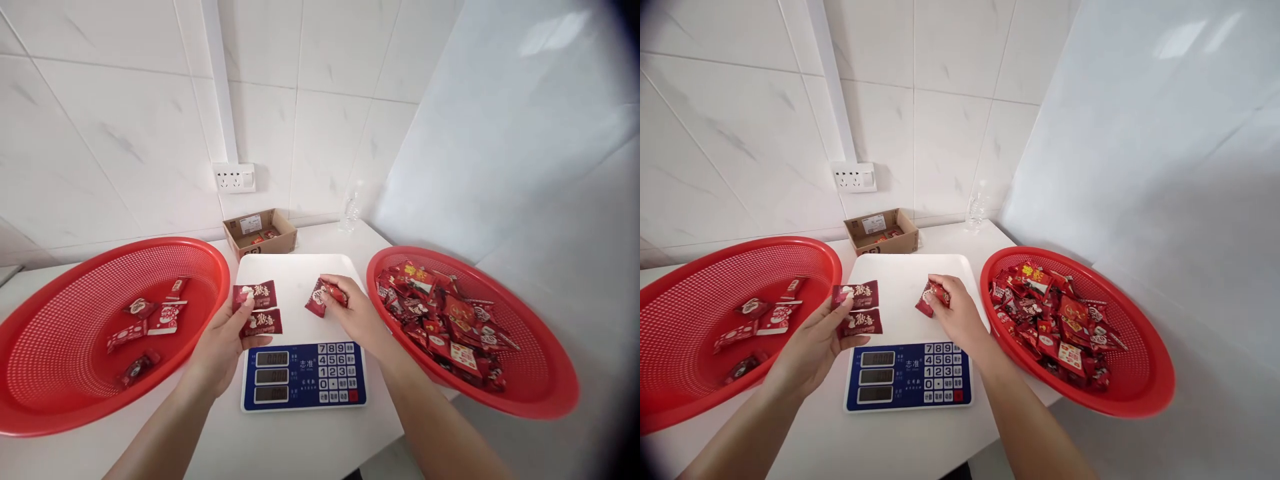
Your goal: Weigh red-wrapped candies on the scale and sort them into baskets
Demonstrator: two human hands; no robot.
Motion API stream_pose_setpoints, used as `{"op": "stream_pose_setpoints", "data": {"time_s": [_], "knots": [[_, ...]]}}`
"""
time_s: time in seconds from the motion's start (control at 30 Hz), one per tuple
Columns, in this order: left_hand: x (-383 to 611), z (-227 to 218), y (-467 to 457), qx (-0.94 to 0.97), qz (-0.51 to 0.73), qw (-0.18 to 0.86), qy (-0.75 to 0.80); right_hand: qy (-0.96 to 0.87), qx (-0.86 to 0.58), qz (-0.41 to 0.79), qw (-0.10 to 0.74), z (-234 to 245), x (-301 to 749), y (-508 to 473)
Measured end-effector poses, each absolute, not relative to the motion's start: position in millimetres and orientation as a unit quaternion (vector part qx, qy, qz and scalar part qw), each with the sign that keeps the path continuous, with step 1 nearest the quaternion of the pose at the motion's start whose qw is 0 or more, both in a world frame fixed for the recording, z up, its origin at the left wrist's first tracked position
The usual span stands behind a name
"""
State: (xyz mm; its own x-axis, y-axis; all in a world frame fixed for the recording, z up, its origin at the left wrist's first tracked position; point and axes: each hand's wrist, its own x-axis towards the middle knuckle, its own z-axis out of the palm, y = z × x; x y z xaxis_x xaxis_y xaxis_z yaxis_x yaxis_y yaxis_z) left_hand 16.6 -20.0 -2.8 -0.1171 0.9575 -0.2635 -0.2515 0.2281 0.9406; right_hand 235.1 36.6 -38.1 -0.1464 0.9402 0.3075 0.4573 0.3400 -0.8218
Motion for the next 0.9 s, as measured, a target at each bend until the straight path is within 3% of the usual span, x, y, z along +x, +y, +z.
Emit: {"op": "stream_pose_setpoints", "data": {"time_s": [0.4,0.77,0.9], "knots": [[25.4,-6.6,4.8,0.516,0.391,0.476,0.596,-0.73,-0.53,0.196,0.383,-42.4,241.8,35.7],[20.5,-7.4,-7.3,0.58,0.366,0.392,0.612,-0.762,-0.502,0.197,0.358,-33.2,232.9,14.2],[19.7,-1.9,-12.5,0.551,0.398,0.418,0.602,-0.769,-0.487,0.248,0.332,-29.3,231.6,11.7]]}}
